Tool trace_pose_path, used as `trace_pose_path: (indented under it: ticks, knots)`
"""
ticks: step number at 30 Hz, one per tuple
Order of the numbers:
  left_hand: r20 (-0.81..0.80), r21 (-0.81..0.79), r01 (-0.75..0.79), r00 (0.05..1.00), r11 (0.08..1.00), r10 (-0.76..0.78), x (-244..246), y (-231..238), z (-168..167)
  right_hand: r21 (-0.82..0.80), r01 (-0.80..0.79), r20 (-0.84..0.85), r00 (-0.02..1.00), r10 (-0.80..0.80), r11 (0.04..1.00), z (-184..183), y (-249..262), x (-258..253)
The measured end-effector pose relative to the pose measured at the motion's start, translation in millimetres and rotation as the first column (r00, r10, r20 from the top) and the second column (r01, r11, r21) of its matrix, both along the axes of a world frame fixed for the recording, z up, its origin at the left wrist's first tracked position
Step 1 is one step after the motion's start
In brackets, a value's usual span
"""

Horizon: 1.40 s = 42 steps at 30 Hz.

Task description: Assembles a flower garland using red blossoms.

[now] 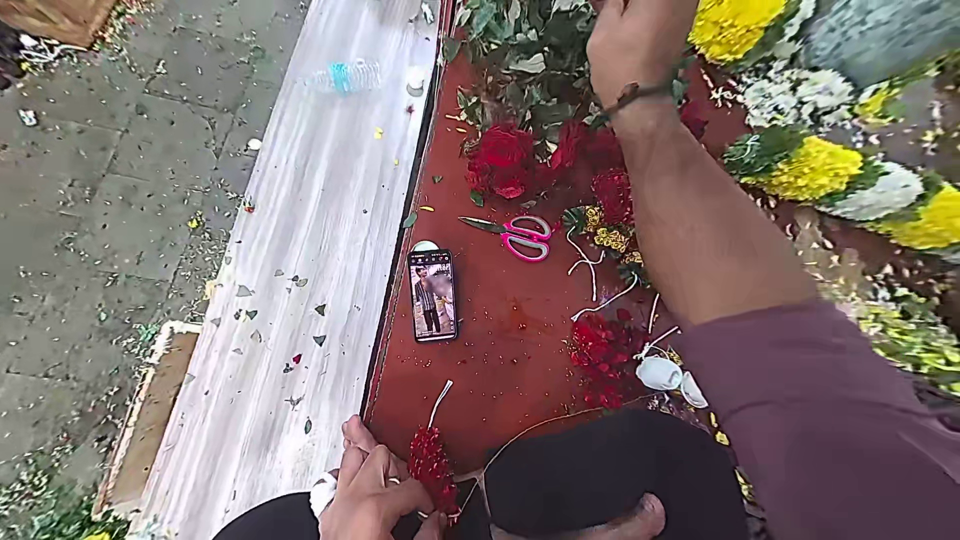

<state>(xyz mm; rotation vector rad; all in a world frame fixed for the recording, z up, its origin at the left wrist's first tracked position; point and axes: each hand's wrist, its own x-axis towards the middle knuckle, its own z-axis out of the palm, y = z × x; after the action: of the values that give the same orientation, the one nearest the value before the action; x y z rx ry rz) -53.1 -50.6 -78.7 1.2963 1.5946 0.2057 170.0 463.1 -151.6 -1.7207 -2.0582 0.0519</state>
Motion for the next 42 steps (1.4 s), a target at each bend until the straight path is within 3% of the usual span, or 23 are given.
trace_pose_path:
  ticks: [2, 4, 8, 11, 12, 14, 16, 18, 19, 21, 23, 24, 26, 29, 33, 35, 39, 42]
  knots:
    - [-0.020, 0.056, -0.011, 1.000, 0.998, 0.012, 0, -4, -1, -0.046, -0.067, -0.128, 0.990, 0.061, 0.997, 16, -45, 16]
    - [-0.035, 0.126, -0.034, 0.999, 0.991, 0.039, 3, -11, -4, -0.210, -0.155, -0.254, 0.962, 0.099, 0.965, 14, -111, 35]
    - [-0.085, 0.202, -0.045, 0.994, 0.978, 0.064, 5, -17, -6, -0.474, -0.248, -0.295, 0.949, 0.114, 0.845, -57, -234, 68]
    - [-0.103, 0.229, -0.037, 0.993, 0.973, 0.063, 6, -18, -4, -0.647, -0.289, -0.279, 0.951, 0.135, 0.706, -90, -274, 84]
    - [-0.111, 0.229, -0.032, 0.992, 0.973, 0.059, 6, -19, -4, -0.656, -0.297, -0.301, 0.946, 0.120, 0.694, -85, -279, 88]
    - [-0.137, 0.214, -0.033, 0.989, 0.976, 0.063, 5, -22, -3, -0.553, -0.281, -0.387, 0.920, 0.057, 0.785, -56, -289, 97]
    - [-0.160, 0.195, -0.034, 0.985, 0.980, 0.066, 5, -24, -3, -0.361, -0.206, -0.541, 0.841, -0.024, 0.910, -27, -300, 108]
    - [-0.173, 0.184, -0.035, 0.983, 0.982, 0.068, 6, -23, -2, -0.271, -0.110, -0.659, 0.745, -0.101, 0.956, -17, -318, 121]
    - [-0.171, 0.180, -0.038, 0.983, 0.983, 0.069, 6, -22, -1, -0.294, -0.094, -0.663, 0.737, -0.132, 0.951, -23, -330, 129]
    - [-0.172, 0.178, -0.036, 0.983, 0.983, 0.067, 6, -20, -1, -0.523, -0.107, -0.499, 0.843, -0.202, 0.845, -47, -353, 146]
    - [-0.177, 0.174, -0.027, 0.983, 0.984, 0.058, 7, -20, -3, -0.754, -0.066, -0.310, 0.913, -0.265, 0.654, -75, -357, 152]
    - [-0.178, 0.172, -0.021, 0.983, 0.985, 0.052, 6, -19, -4, -0.782, -0.038, -0.274, 0.917, -0.288, 0.623, -83, -353, 150]
    - [-0.182, 0.161, -0.015, 0.982, 0.987, 0.044, 4, -20, -7, -0.741, 0.011, -0.250, 0.924, -0.291, 0.671, -90, -331, 145]
    - [-0.184, 0.155, -0.024, 0.982, 0.988, 0.053, 3, -22, -11, -0.663, -0.017, -0.218, 0.961, -0.172, 0.748, -101, -301, 132]
    - [-0.176, 0.128, -0.033, 0.983, 0.991, 0.056, 2, -18, -12, -0.668, -0.048, -0.077, 0.997, -0.004, 0.743, -138, -288, 117]
    - [-0.158, 0.095, -0.041, 0.986, 0.995, 0.055, 1, -17, -11, -0.676, -0.018, -0.112, 0.991, -0.078, 0.736, -138, -288, 114]
    - [-0.103, 0.070, -0.041, 0.993, 0.997, 0.049, 0, -15, -7, -0.739, -0.095, -0.380, 0.876, -0.297, 0.667, -118, -291, 122]
    - [-0.084, 0.070, -0.021, 0.996, 0.997, 0.027, 2, -16, -6, -0.775, -0.100, -0.403, 0.839, -0.366, 0.624, -105, -305, 128]
